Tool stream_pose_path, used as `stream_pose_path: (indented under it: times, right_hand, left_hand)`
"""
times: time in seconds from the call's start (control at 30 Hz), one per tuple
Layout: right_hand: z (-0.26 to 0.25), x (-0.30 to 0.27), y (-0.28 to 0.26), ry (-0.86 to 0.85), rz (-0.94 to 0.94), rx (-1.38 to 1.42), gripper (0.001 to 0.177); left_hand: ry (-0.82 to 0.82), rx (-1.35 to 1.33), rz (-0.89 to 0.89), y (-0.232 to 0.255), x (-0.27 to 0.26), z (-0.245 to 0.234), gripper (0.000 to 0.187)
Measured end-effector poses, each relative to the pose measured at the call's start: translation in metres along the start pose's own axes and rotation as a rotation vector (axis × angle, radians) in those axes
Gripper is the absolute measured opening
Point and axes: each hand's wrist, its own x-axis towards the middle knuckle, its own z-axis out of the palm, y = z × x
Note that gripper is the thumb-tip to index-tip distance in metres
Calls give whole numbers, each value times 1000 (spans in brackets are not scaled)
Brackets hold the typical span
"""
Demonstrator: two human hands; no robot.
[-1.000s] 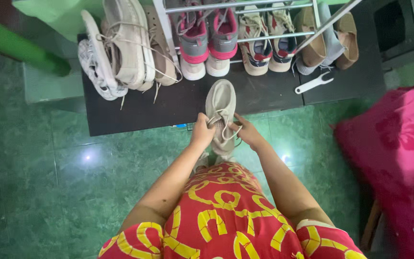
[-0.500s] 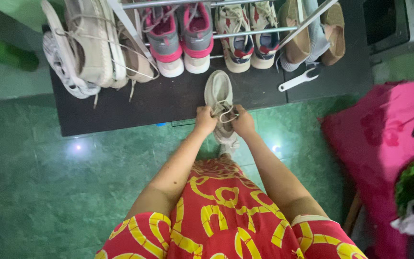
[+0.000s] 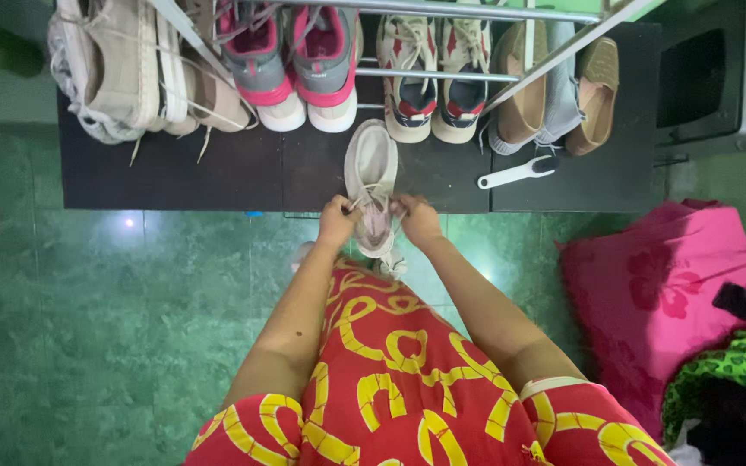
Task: The person cleans shoes by hand using a brush, picking up a grey sneaker and a white loafer from a rack, tying their laces, brushing their soles and sides, and returning them to the shelf.
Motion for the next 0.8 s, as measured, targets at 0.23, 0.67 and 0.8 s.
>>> stream_pose_path:
  times: [0.23,0.67,0.8]
  right_hand:
    - [-28,11,33,130,329,644,39]
    - [17,-13,-33,-168,285,101,60]
    - [-5,1,-40,-24,216,99,56]
  left_hand:
    - [-94,172,134,23,11,-32,25]
    - [-405,293,127,92,38,-65,33]
    - [-438,394,21,164,35,-132,33]
